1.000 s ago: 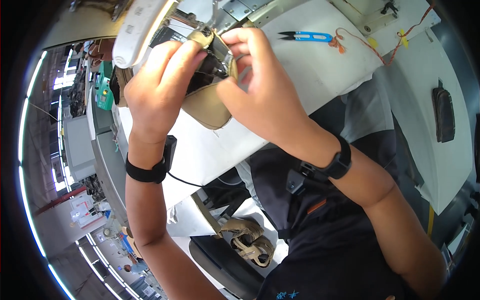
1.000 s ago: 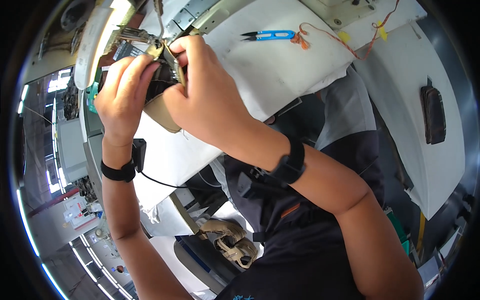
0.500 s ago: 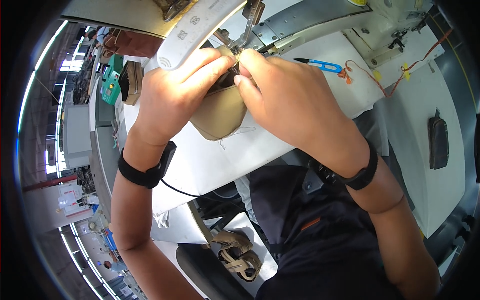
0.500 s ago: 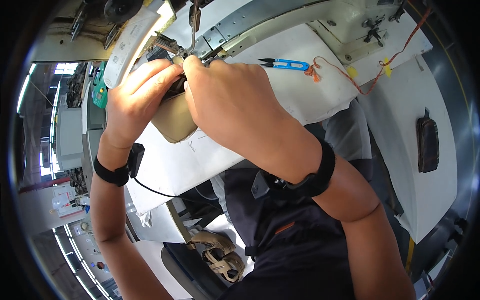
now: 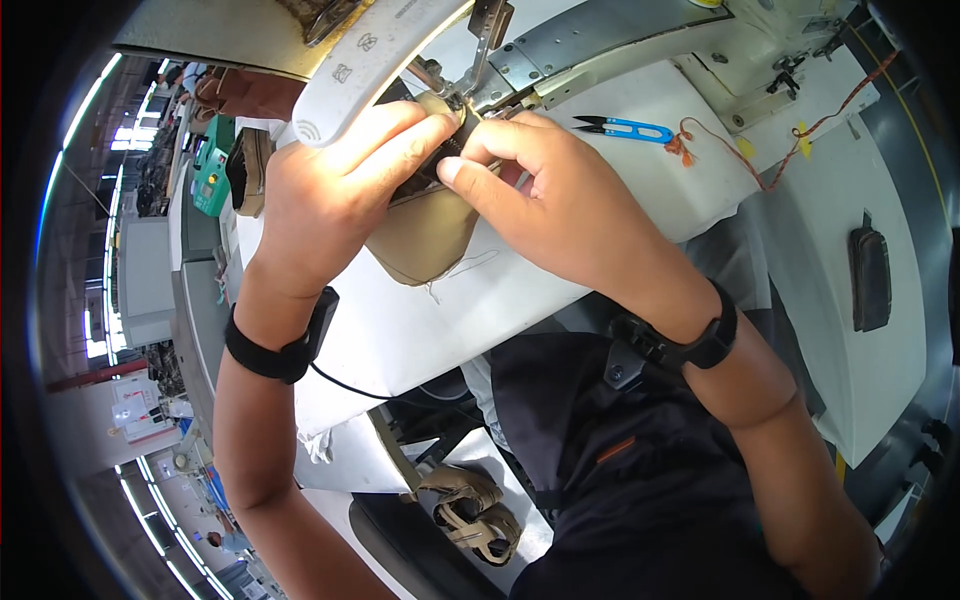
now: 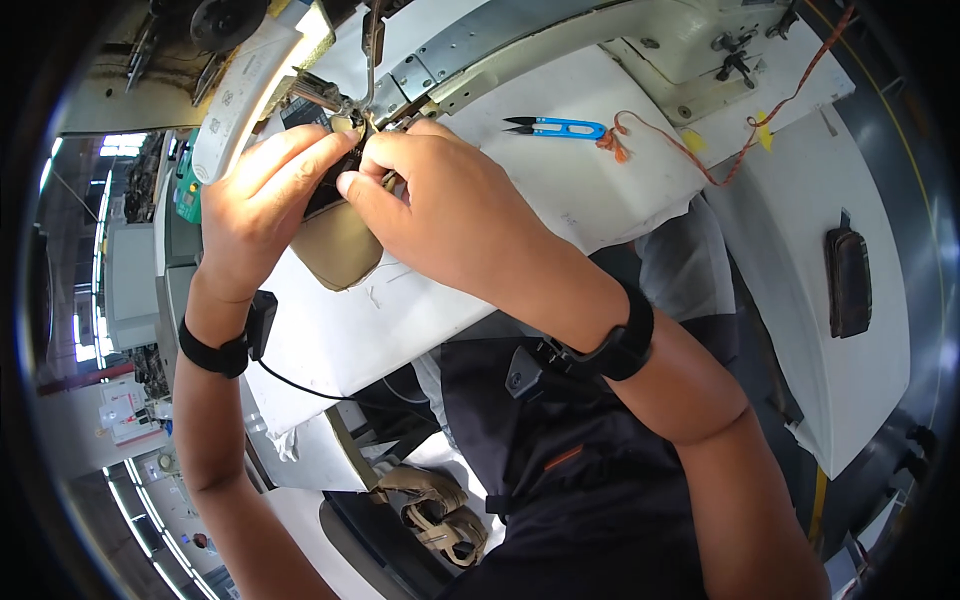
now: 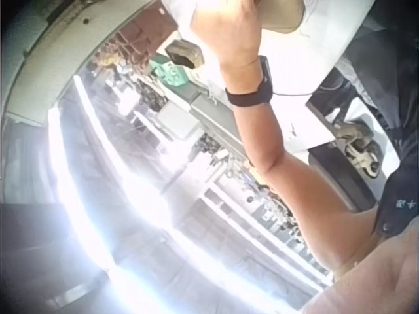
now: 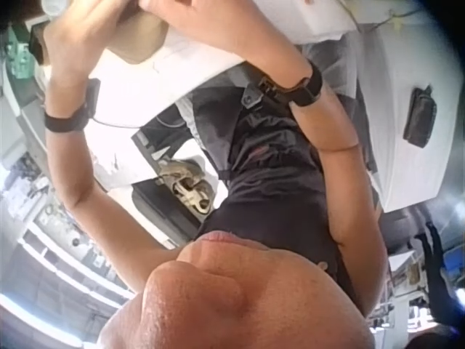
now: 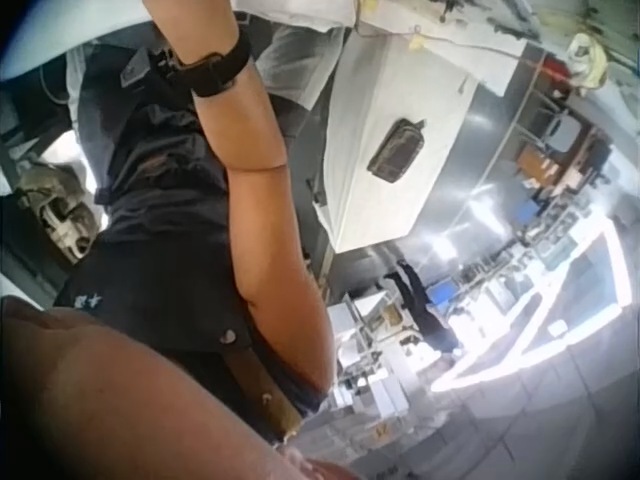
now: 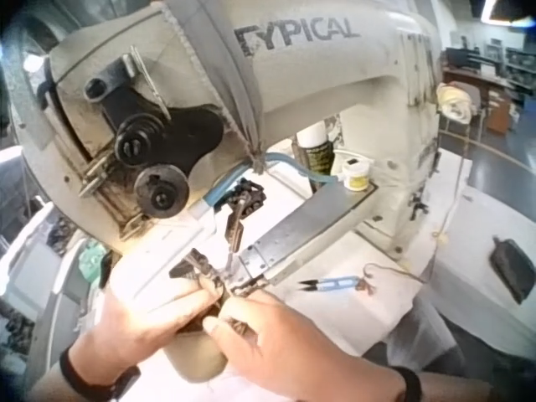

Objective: The recorder uses an industrial sewing machine to sew a small leather or fabric bag, occasionally using snips to trim thread.

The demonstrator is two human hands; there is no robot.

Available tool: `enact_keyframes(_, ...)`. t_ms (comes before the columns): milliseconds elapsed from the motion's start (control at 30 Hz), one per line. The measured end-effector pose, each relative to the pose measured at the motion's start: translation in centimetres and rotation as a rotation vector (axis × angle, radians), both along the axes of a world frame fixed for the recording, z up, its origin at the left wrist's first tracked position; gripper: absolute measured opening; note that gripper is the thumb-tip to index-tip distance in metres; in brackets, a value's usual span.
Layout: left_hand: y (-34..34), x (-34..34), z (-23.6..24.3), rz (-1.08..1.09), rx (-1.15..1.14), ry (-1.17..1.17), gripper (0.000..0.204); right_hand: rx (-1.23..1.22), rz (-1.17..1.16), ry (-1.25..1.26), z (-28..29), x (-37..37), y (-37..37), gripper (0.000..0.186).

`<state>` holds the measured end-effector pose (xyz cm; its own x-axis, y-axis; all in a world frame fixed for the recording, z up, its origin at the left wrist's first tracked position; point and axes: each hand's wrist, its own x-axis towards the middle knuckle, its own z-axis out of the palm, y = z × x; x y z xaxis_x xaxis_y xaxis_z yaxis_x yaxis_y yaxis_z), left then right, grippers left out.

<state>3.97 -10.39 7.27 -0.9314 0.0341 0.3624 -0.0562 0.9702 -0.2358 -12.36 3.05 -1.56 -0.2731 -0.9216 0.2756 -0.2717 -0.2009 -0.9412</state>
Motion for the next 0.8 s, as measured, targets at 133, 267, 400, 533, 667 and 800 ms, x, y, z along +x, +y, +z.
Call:
enact_keyframes(133,-0.1,0.1,0.1,-0.001,0.006,-0.012,0.033,0.028,0.169,-0.184,0.0,-1.0,0.6,0.03)
enact_keyframes(267,-0.2,-0.2,0.0,-0.016,0.02,0.008,0.031,-0.223,-0.106,-0.049,-0.9,0.0,0.4,0.025)
enact_keyframes(400,0.5,-0.4,0.1,0.027,0.04,-0.002,0.029,-0.147,-0.209,-0.365,-1.7,1.5,-0.1,0.02)
enact_keyframes(533,1.3,-0.5,0.7,0.088,0.028,-0.037,0.027,0.018,-0.042,-0.493,-1.5,1.7,0.3,0.019)
enact_keyframes(667,1.5,-1.2,1.3,0.066,-0.005,-0.035,0.024,0.002,0.044,-0.56,-0.9,2.1,0.7,0.018)
enact_keyframes(800,2.4,-1.2,1.3,0.153,0.073,-0.053,0.021,-0.043,-0.009,-0.648,-1.0,2.6,0.6,0.016)
